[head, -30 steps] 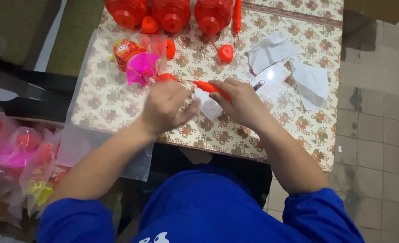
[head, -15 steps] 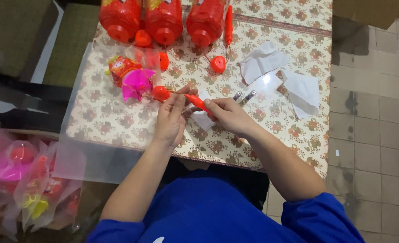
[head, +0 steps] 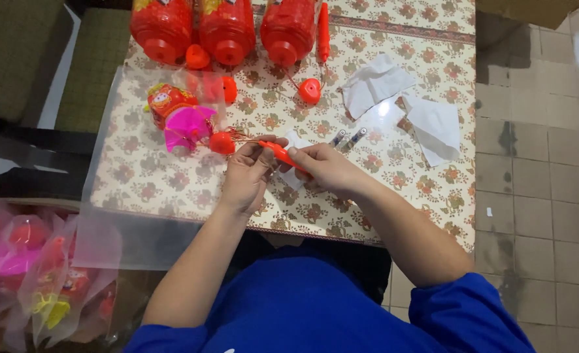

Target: Assembling small decorative lanterns by attaching plastic handles and packaging them into individual plastic bags.

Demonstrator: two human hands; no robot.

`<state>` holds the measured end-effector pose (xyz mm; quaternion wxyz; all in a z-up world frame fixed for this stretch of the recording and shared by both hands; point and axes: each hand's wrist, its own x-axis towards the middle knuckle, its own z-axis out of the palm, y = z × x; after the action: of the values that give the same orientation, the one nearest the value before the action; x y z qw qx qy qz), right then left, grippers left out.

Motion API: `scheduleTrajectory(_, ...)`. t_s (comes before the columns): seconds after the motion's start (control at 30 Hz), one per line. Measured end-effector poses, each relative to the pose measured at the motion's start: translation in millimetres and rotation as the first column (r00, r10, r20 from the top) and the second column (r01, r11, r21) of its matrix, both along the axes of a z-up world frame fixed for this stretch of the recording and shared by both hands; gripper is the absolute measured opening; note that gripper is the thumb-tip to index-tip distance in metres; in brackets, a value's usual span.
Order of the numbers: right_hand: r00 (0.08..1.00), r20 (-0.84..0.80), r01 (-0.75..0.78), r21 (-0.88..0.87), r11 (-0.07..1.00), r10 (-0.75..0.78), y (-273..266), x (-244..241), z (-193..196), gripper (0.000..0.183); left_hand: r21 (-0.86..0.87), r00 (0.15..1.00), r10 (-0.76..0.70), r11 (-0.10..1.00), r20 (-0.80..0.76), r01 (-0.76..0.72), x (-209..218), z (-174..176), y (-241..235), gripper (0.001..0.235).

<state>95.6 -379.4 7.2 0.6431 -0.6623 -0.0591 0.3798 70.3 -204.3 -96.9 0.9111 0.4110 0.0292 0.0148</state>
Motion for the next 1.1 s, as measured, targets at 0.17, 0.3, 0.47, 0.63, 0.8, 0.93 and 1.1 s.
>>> scheduleTrajectory(0.17,0.977,0.208,-0.038,-0.067,0.997,0.051,-1.8,1.9,-3.3,0.052,0.008,1.000,0.026,1.000,0.005,-0.026,-2.2,4.8,-4.8,0.027)
scheduleTrajectory(0.3,0.887,0.454,0.001,-0.178,0.984,0.081,-7.2,7.6,-33.4,0.043,0.092,0.997,0.075,0.993,0.008,-0.075,-2.5,4.2,-8.3,0.029)
scheduleTrajectory(0.47,0.734,0.665,0.076,-0.284,0.956,0.139,-4.5,4.3,-17.0,0.032,0.151,0.996,0.090,0.985,-0.017,-0.087,-1.8,3.9,-6.6,0.028)
scheduleTrajectory(0.63,0.517,0.853,0.147,-0.163,0.976,0.065,-5.8,4.9,-14.6,0.028,0.098,0.992,0.123,0.988,-0.034,-0.119,-2.8,4.2,-8.9,0.030)
scheduleTrajectory(0.8,0.651,0.751,0.137,-0.261,0.955,0.112,-6.0,3.3,-22.8,0.031,0.081,0.993,0.116,0.990,-0.037,-0.112,-1.0,2.0,-5.8,0.029)
scheduleTrajectory(0.93,0.590,0.792,0.152,-0.300,0.942,0.157,-9.0,6.0,-20.8,0.030,0.107,0.994,0.107,0.989,-0.030,-0.103,-2.4,7.1,-6.1,0.029)
scheduleTrajectory(1.1,0.626,0.761,0.116,-0.307,0.945,0.170,-5.2,2.1,-10.2,0.035,0.113,0.994,0.105,0.988,-0.029,-0.101,-3.0,11.4,-6.9,0.030)
